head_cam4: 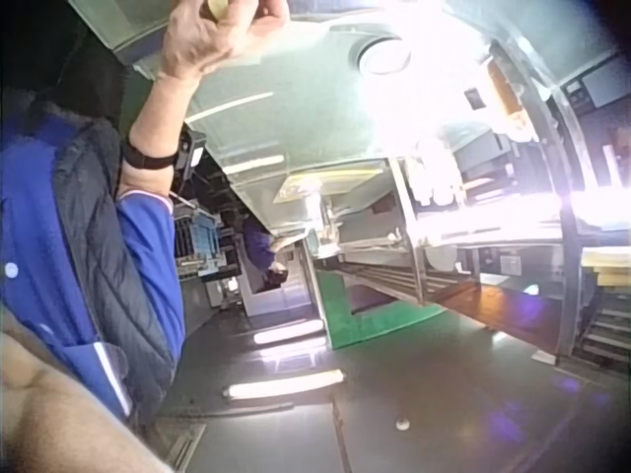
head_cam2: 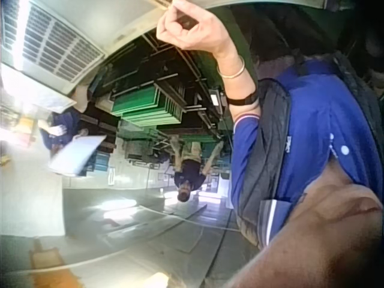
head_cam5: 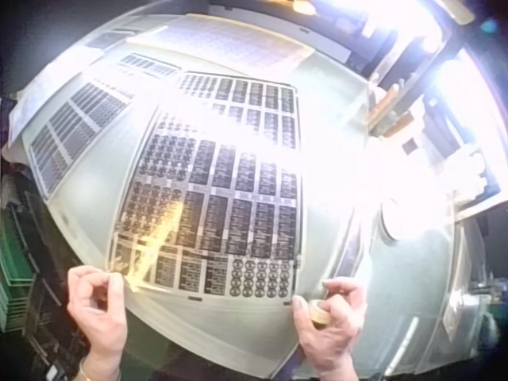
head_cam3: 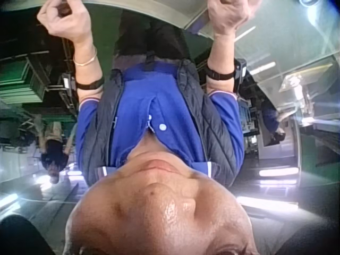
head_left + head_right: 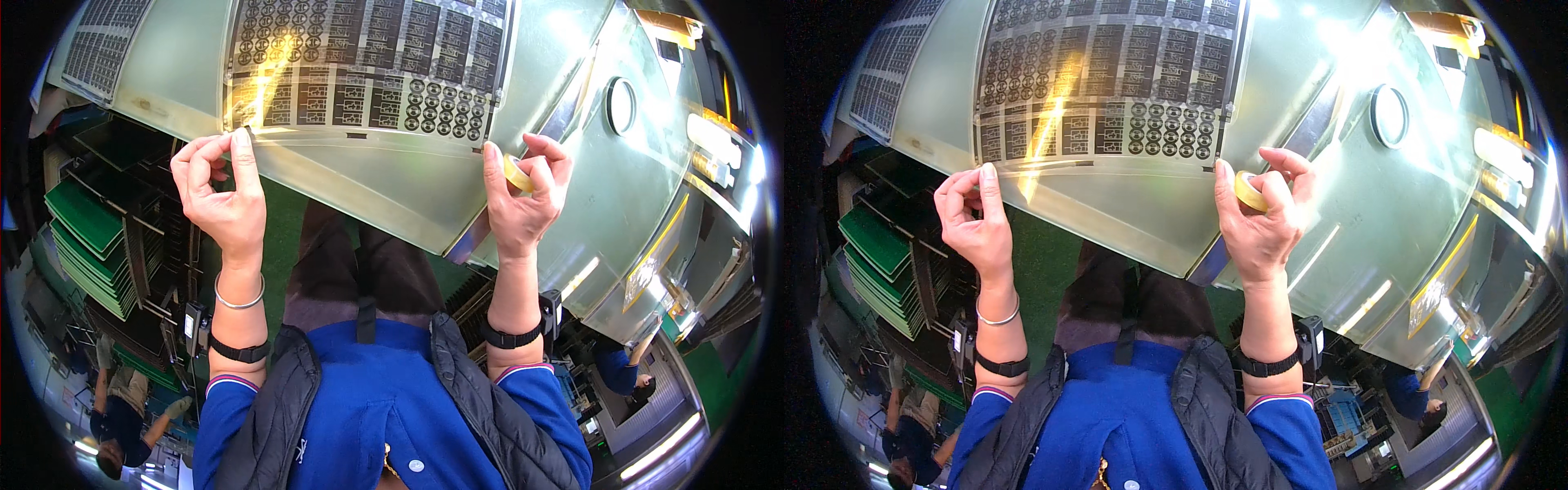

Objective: Inspecting or taping circuit patterns on panels using a magnifying glass and tape.

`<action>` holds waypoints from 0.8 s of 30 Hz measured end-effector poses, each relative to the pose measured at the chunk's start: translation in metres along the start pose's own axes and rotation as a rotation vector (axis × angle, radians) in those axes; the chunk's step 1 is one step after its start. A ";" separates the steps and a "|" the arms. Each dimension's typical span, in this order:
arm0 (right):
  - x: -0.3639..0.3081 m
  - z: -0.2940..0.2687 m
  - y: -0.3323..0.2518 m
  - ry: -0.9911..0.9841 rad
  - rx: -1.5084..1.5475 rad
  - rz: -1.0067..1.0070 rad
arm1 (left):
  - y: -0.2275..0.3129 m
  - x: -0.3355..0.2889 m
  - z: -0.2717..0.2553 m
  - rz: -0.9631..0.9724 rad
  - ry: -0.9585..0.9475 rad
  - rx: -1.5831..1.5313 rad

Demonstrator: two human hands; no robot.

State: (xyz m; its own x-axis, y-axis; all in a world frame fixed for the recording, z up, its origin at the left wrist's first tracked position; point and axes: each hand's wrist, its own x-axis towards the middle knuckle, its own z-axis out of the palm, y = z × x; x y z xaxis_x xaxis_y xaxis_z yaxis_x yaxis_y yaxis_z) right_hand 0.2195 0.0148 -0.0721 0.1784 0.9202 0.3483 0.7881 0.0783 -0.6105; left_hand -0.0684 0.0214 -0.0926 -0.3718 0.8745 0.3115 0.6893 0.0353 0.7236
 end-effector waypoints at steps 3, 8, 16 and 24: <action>0.000 0.002 -0.008 -0.012 0.035 0.054 | 0.004 0.002 -0.002 0.044 0.003 0.055; 0.006 0.005 -0.013 -0.051 -0.110 -0.166 | 0.002 0.005 -0.011 -0.042 0.036 0.220; 0.005 0.006 -0.011 -0.095 -0.046 -0.166 | 0.004 -0.006 -0.012 0.308 0.026 0.181; 0.005 0.007 -0.010 -0.085 0.001 -0.130 | 0.041 -0.022 -0.009 0.298 -0.561 0.515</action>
State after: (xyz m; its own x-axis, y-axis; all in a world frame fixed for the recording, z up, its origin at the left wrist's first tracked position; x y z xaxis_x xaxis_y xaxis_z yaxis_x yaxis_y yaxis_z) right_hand 0.2082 0.0210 -0.0691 0.0247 0.9313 0.3633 0.8008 0.1991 -0.5649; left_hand -0.0380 -0.0004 -0.0643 0.1448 0.9894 -0.0071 0.9601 -0.1388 0.2427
